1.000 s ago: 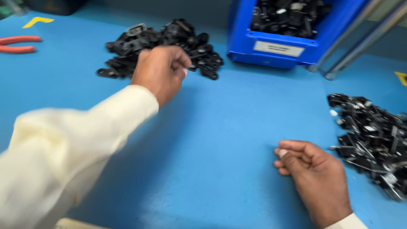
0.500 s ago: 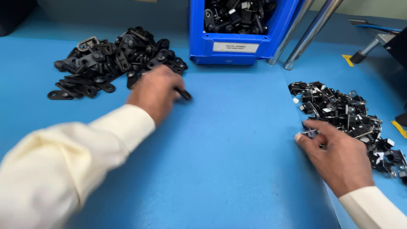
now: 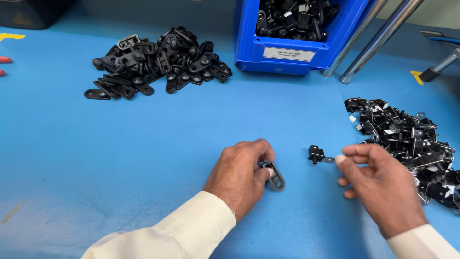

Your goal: The person picks black plastic bracket parts from a pile on the workbench, fits a small white insert piece into each bracket by hand, presses the pieces together, and sets the assembled parts aside, repeating the cycle for multiple parts.

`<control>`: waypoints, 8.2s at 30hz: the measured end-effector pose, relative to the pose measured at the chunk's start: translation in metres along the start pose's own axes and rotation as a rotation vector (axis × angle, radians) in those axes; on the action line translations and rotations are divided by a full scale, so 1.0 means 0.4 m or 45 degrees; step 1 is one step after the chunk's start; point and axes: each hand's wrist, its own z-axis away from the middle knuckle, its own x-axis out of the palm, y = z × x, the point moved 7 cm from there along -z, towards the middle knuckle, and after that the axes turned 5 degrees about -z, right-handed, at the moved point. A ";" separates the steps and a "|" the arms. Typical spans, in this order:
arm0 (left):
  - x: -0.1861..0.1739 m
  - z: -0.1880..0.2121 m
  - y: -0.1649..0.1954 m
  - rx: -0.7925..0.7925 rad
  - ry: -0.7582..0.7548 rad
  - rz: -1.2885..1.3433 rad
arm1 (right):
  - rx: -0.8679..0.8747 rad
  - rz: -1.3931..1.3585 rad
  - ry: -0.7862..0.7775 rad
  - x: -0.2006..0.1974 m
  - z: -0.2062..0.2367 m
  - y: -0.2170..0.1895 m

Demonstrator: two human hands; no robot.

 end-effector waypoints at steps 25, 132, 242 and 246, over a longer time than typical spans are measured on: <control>0.002 0.018 -0.032 -0.576 0.133 0.079 | -0.272 -0.131 -0.209 0.088 0.051 -0.055; 0.066 0.041 -0.040 -0.685 0.232 0.789 | 0.165 -0.569 -0.581 0.201 0.084 -0.037; 0.010 0.037 -0.003 -0.248 0.296 0.396 | 0.486 -0.899 -0.470 0.216 0.056 -0.058; -0.009 0.050 0.007 -0.213 0.314 0.241 | 0.473 -0.825 -0.520 0.228 0.051 -0.052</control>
